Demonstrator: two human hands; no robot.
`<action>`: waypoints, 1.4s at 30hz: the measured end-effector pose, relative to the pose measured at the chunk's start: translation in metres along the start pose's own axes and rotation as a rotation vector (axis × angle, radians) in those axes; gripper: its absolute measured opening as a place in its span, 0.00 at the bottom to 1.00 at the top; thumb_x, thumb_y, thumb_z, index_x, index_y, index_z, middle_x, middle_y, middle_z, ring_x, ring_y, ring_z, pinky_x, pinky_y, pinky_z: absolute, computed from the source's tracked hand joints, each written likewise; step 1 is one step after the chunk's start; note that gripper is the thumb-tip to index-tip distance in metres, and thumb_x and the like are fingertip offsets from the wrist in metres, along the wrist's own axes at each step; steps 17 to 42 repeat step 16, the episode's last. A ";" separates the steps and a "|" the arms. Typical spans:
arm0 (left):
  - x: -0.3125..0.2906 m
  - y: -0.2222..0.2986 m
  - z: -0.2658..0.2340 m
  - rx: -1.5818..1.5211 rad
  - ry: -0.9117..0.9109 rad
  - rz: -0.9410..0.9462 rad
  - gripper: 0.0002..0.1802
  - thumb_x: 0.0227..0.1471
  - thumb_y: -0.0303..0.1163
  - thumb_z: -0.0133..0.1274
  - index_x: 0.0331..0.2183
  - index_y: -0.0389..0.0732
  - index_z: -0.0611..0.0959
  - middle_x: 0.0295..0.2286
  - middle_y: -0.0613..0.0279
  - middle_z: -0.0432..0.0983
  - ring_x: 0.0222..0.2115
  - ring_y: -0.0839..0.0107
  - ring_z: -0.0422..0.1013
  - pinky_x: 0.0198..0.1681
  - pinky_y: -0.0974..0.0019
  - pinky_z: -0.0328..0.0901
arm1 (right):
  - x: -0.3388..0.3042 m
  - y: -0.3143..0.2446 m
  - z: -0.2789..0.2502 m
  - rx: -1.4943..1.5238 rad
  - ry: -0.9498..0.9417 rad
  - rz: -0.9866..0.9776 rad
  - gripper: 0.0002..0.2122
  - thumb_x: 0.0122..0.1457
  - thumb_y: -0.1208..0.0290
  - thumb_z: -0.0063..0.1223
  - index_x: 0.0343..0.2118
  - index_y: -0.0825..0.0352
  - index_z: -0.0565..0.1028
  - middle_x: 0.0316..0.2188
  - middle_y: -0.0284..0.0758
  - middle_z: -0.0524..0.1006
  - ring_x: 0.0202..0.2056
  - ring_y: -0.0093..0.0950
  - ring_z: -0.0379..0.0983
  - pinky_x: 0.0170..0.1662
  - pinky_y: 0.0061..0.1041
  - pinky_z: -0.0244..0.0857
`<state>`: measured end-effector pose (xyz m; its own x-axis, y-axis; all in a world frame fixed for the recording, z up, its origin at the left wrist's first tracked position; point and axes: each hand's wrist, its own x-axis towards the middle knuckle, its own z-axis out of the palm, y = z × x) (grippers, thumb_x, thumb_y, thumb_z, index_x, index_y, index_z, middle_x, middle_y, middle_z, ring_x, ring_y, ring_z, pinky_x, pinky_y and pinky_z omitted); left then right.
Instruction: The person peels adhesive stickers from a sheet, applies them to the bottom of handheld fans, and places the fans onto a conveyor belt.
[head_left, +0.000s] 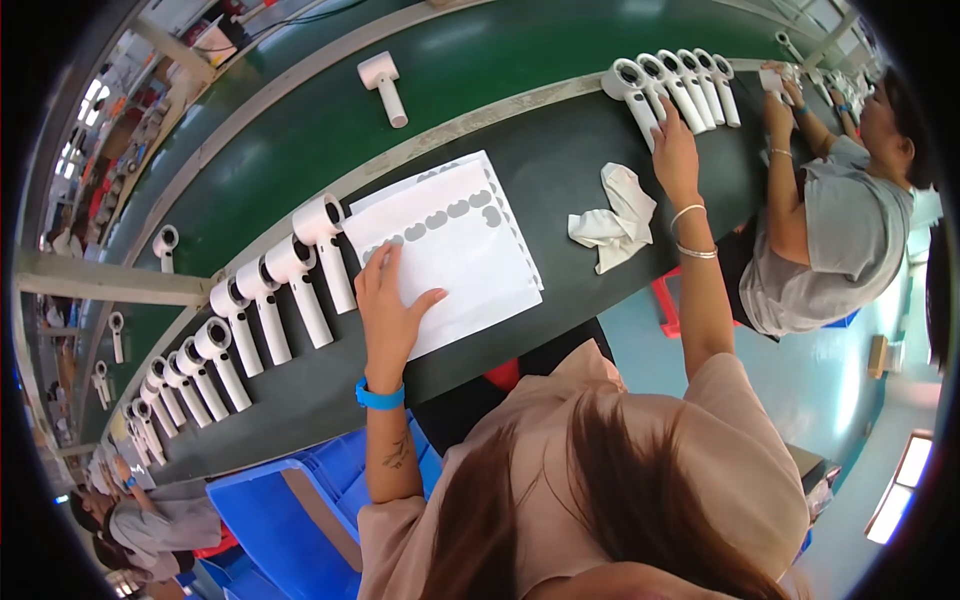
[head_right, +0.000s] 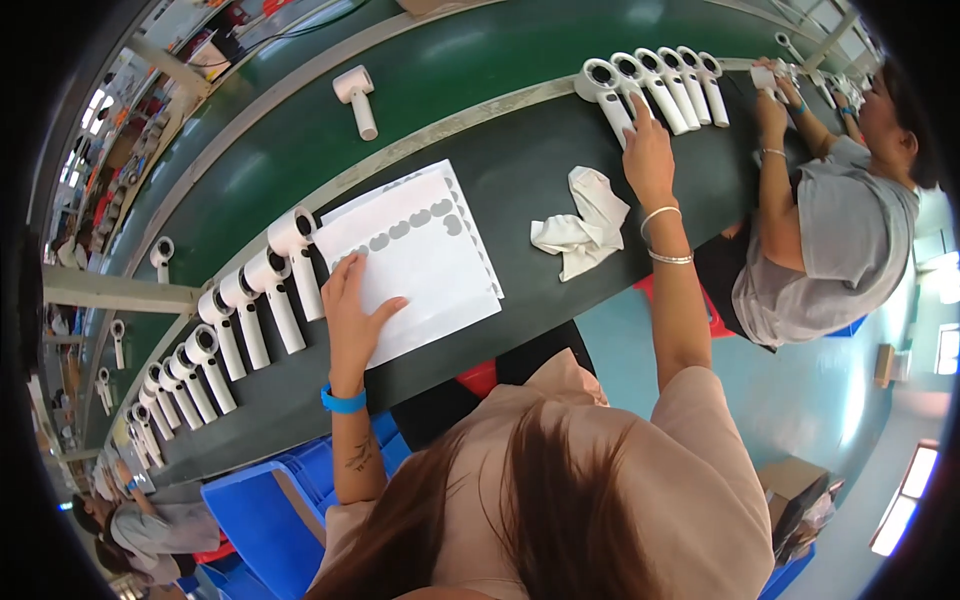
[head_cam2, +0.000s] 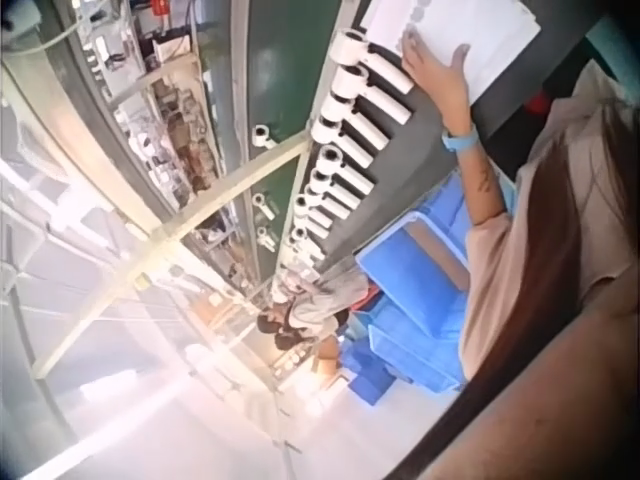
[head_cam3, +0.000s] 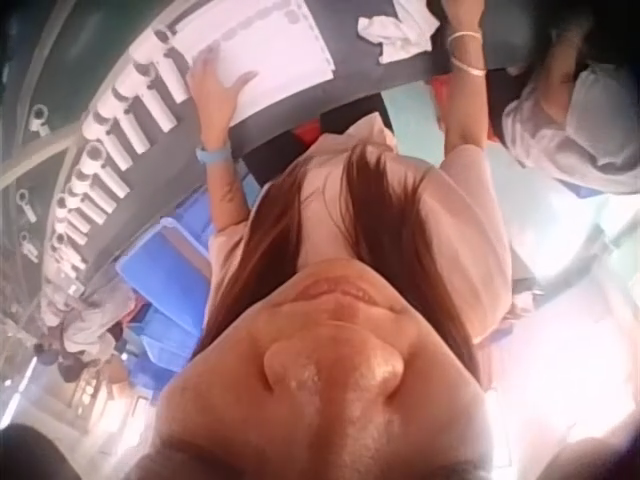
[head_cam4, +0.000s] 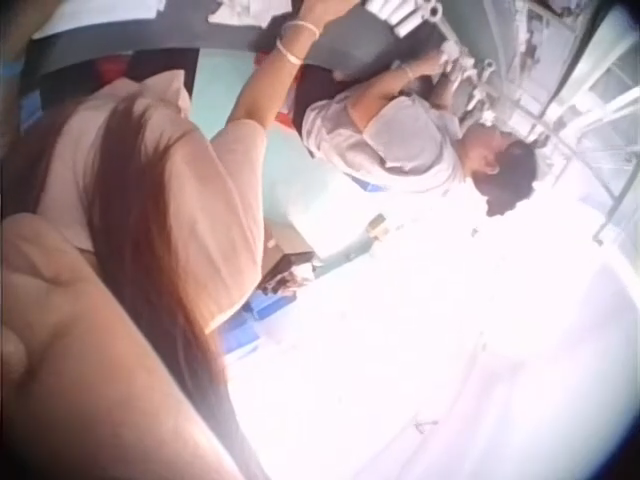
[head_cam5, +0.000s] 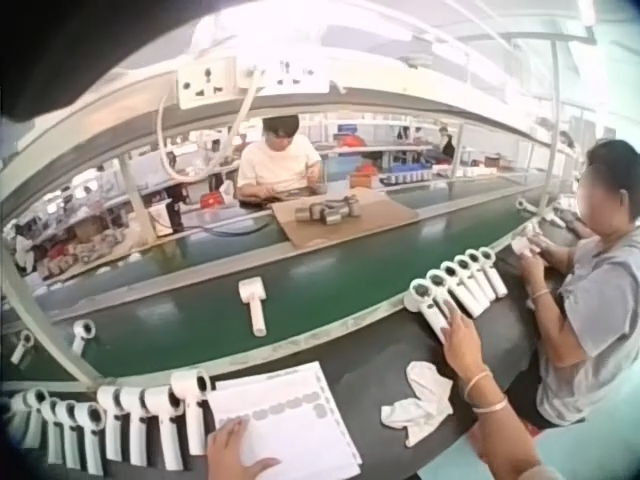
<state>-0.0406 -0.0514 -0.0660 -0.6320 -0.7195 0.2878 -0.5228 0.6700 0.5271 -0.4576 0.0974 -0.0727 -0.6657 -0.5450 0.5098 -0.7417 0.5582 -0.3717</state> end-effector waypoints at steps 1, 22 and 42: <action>0.000 -0.001 0.001 -0.012 0.002 0.011 0.42 0.34 0.40 0.67 0.50 0.31 0.71 0.51 0.51 0.63 0.49 0.52 0.59 0.53 0.56 0.56 | -0.002 -0.001 0.004 -0.083 -0.039 0.006 0.27 0.56 0.73 0.49 0.59 0.55 0.57 0.36 0.42 0.74 0.39 0.44 0.69 0.43 0.41 0.62; -0.005 0.006 -0.003 -0.103 -0.004 -0.032 0.38 0.37 0.37 0.65 0.51 0.36 0.71 0.53 0.51 0.60 0.51 0.51 0.57 0.56 0.55 0.53 | -0.005 -0.131 -0.042 0.754 0.199 -0.227 0.37 0.49 0.82 0.60 0.59 0.57 0.52 0.43 0.43 0.74 0.39 0.30 0.75 0.45 0.23 0.67; -0.005 0.006 -0.003 -0.103 -0.004 -0.032 0.38 0.37 0.37 0.65 0.51 0.36 0.71 0.53 0.51 0.60 0.51 0.51 0.57 0.56 0.55 0.53 | -0.005 -0.131 -0.042 0.754 0.199 -0.227 0.37 0.49 0.82 0.60 0.59 0.57 0.52 0.43 0.43 0.74 0.39 0.30 0.75 0.45 0.23 0.67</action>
